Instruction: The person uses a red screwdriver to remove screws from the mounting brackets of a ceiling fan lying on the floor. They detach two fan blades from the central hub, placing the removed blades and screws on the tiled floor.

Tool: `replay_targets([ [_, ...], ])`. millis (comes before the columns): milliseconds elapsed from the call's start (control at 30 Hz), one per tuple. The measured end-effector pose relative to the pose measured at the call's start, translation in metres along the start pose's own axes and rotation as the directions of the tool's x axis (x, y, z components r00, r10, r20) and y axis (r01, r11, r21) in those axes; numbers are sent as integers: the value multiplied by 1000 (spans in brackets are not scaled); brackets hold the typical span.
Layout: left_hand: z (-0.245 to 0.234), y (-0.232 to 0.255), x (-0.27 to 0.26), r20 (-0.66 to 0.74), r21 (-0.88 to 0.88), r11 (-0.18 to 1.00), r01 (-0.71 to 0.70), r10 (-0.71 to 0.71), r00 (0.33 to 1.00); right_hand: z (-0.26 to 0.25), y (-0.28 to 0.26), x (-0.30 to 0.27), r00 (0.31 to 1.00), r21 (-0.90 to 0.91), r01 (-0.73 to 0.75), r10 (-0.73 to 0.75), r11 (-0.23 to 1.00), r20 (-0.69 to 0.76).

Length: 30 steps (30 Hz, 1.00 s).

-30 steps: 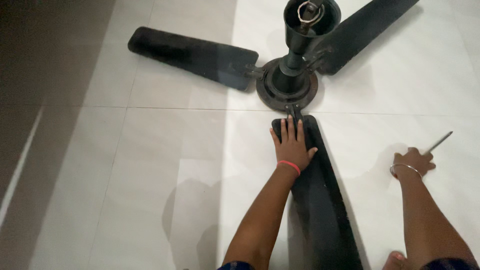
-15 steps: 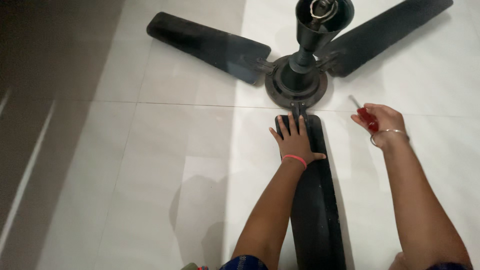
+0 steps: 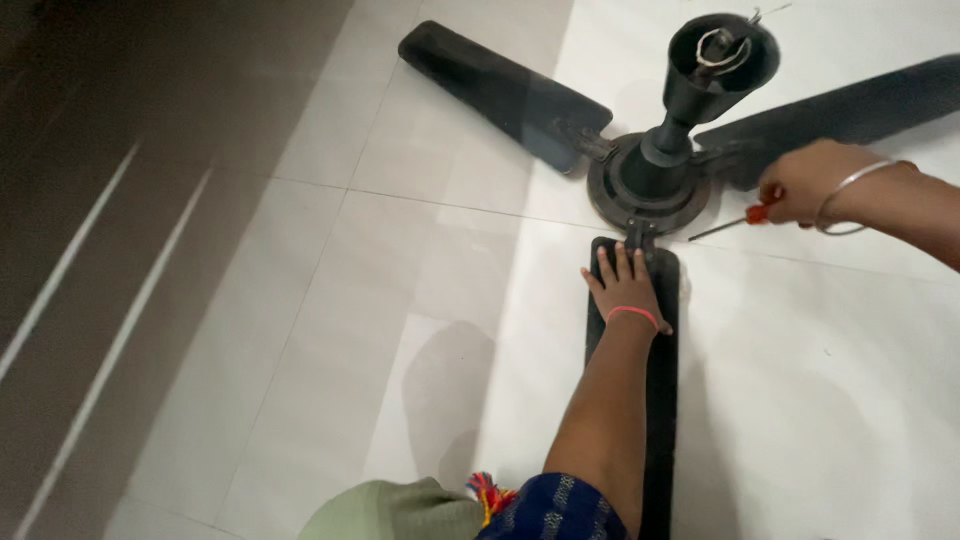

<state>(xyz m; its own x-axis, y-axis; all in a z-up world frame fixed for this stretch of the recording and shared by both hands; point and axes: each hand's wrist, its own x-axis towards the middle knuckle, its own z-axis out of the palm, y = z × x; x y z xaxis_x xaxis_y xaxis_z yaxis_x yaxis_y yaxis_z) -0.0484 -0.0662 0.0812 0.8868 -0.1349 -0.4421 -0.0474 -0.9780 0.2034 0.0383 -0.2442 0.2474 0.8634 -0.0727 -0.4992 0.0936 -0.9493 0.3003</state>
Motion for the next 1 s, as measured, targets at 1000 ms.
replay_targets([
  [1000,6,13,-19,-89,-95,988,122,-130,987,-24,-20,26,926,-71,226,-237,971,-295],
])
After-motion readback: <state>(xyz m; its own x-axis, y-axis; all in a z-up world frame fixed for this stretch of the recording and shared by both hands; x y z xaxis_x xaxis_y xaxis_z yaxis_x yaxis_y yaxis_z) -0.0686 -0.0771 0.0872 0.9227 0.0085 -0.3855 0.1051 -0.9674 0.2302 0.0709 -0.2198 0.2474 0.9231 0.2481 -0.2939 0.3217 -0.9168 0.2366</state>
